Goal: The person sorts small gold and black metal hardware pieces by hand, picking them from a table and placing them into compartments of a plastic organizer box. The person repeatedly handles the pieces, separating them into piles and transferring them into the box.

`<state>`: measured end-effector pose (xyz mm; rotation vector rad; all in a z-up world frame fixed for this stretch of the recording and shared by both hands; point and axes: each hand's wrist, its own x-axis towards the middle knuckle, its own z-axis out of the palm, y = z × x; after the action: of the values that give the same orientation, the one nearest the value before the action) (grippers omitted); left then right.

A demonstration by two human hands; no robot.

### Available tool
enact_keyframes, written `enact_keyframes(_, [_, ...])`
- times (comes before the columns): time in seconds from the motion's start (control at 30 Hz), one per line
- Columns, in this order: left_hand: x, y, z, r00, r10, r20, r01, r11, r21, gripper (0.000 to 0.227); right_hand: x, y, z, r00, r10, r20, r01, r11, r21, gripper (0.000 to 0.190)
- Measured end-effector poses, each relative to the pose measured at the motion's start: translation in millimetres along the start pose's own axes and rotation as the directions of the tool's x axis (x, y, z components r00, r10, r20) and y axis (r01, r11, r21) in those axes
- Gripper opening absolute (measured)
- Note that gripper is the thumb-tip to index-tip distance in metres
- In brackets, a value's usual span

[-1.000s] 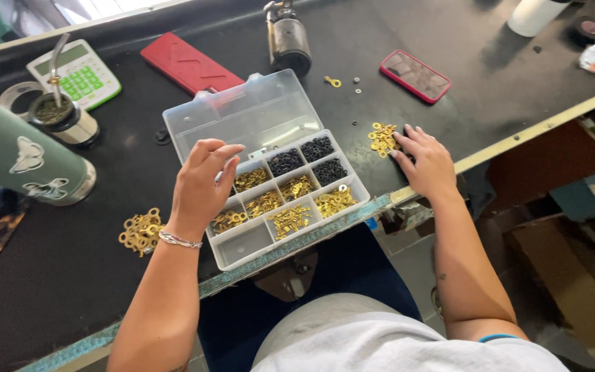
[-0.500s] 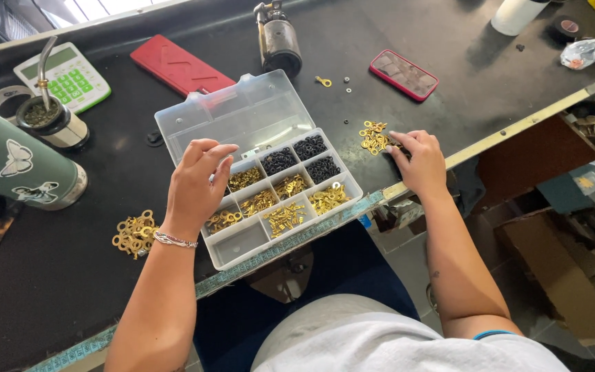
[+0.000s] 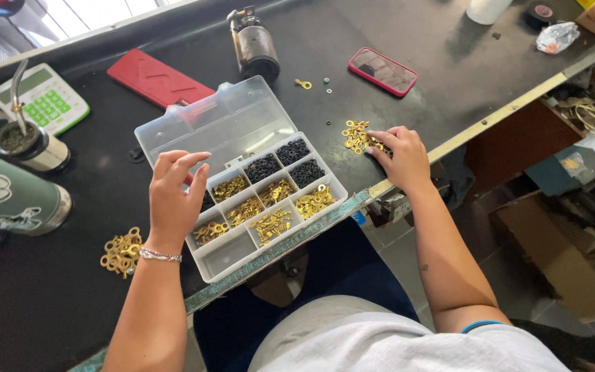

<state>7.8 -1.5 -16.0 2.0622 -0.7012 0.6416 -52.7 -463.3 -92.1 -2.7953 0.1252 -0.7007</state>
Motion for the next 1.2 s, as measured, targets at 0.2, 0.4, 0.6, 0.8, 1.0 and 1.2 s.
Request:
enact_keyframes(0.2, [1,3,-1,0.997,-0.074,0.002,0.074,0.997,-0.031,0.021,0,4,6,1.0,0.007,-0.002,-0.007,1.0,0.001,0.043])
enact_keyframes(0.4, [2,2,-7,0.973,-0.224,-0.06,0.216,0.97,-0.11,0.018,1,6,7,1.0,-0.01,-0.005,0.01,1.0,-0.008,0.037])
enact_keyframes(0.6, [0,-2,-7,0.969,-0.239,-0.057,0.233,0.967,-0.101,0.017,-1,9,12,1.0,0.001,-0.021,-0.001,1.0,0.007,0.037])
enact_keyframes(0.8, [0,-3,-7,0.963,-0.261,-0.06,0.255,0.962,-0.101,0.016,-2,6,9,0.999,0.004,-0.037,-0.002,0.999,0.035,0.032])
enact_keyframes(1.0, [0,-7,-8,0.966,-0.249,-0.063,0.243,0.965,-0.097,0.015,-2,5,7,0.998,0.001,-0.066,0.0,1.0,0.015,0.034])
enact_keyframes(1.2, [1,-8,-10,0.979,-0.192,-0.074,0.186,0.979,-0.078,0.015,-1,10,7,0.994,-0.095,-0.059,0.095,0.995,-0.006,0.031])
